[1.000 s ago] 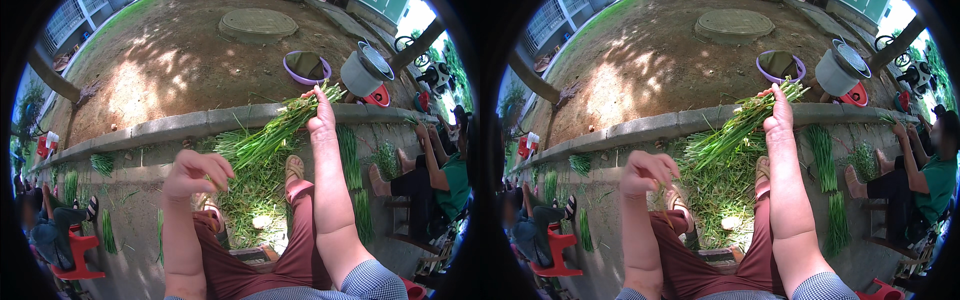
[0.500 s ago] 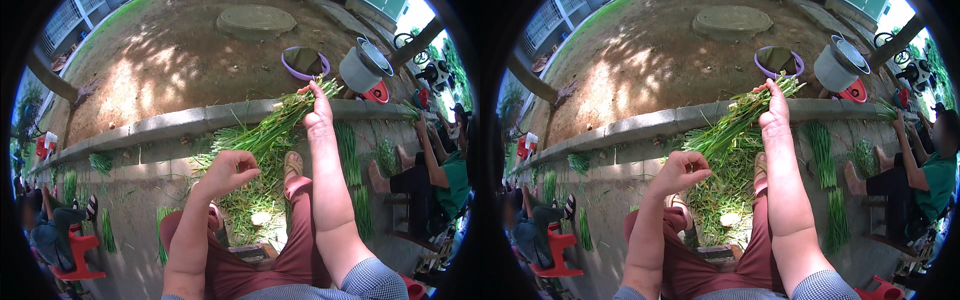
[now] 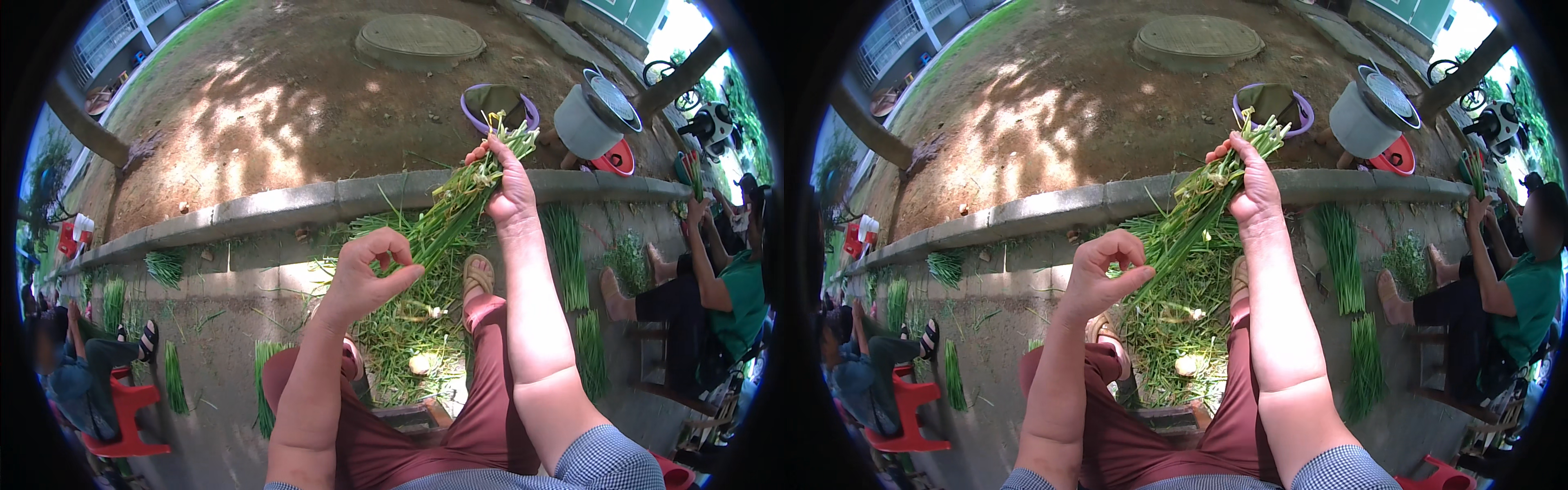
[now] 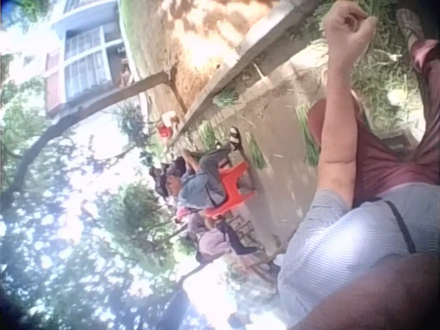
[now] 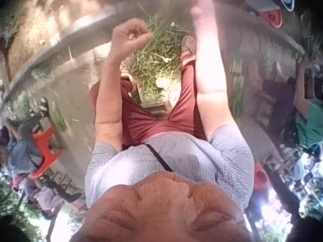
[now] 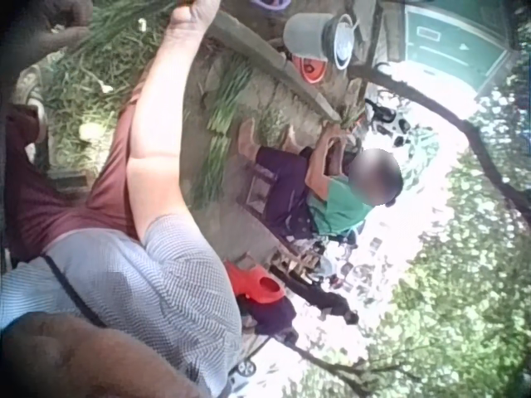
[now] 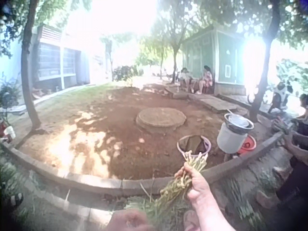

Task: The person picks up and organizes bundles of green chive stalks by hand while sitting outdoors.

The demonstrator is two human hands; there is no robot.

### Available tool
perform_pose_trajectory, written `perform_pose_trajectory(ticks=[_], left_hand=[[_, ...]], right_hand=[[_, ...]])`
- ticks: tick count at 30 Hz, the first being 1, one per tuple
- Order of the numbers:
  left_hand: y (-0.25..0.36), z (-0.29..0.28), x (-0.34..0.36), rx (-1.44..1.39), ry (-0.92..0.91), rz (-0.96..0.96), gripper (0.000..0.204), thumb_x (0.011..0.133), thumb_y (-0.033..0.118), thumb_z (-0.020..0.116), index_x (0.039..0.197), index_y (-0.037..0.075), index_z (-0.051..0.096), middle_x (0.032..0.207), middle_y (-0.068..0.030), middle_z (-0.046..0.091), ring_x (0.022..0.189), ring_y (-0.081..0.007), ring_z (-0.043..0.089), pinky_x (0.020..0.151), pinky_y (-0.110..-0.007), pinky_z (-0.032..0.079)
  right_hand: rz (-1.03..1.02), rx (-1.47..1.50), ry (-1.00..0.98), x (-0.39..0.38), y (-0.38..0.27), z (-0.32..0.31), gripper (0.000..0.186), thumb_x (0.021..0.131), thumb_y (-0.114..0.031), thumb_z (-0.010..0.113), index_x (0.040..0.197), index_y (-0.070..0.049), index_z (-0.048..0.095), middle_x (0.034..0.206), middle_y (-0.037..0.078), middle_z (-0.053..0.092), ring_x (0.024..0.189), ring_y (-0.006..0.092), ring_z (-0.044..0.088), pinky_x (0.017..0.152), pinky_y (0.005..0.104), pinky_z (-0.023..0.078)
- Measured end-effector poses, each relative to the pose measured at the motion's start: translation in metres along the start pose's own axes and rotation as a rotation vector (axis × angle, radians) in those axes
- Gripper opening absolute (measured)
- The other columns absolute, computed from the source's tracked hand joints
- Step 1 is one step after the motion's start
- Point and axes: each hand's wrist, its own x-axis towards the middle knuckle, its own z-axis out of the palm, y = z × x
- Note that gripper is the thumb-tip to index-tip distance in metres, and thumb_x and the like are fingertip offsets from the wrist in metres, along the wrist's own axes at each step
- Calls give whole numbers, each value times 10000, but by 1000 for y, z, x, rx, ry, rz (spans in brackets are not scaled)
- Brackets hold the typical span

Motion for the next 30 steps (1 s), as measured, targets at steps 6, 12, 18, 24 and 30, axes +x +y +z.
perform_pose_trajectory(ticks=[6,12,18,24,30], left_hand=[[5,6,10,-129,337,-171,111,843,17,618,953,0,614,818,26,587,710,-23,514,635,-170,412],[-5,10,26,-131,482,-125,201,837,79,660,1019,0,624,817,13,596,686,-28,518,609,-176,434],[-10,11,41,90,423,-180,255,815,110,697,1018,-28,632,816,9,589,667,-28,515,599,-185,436],[-15,0,44,-82,382,-249,113,833,61,644,902,-27,662,736,-1,638,630,-33,541,571,-188,430],[-6,-14,38,-383,462,-304,93,853,98,633,886,13,653,677,7,595,534,-42,470,484,-188,333]], right_hand=[[64,-11,-123,-10,12,17,137,868,-200,627,846,-70,590,784,74,642,758,217,645,623,393,555],[-159,-358,-159,-15,37,39,186,867,-230,634,889,-47,617,806,69,643,754,165,625,646,295,517],[-161,-523,-170,-22,49,49,237,810,-271,699,863,-44,652,789,40,640,707,95,583,617,246,478],[-83,-443,-65,-23,51,48,193,796,-199,713,893,-48,641,786,37,641,681,111,597,611,261,498],[-115,-364,45,-23,49,48,176,792,-155,713,907,-50,632,781,39,641,671,125,604,604,274,513]])
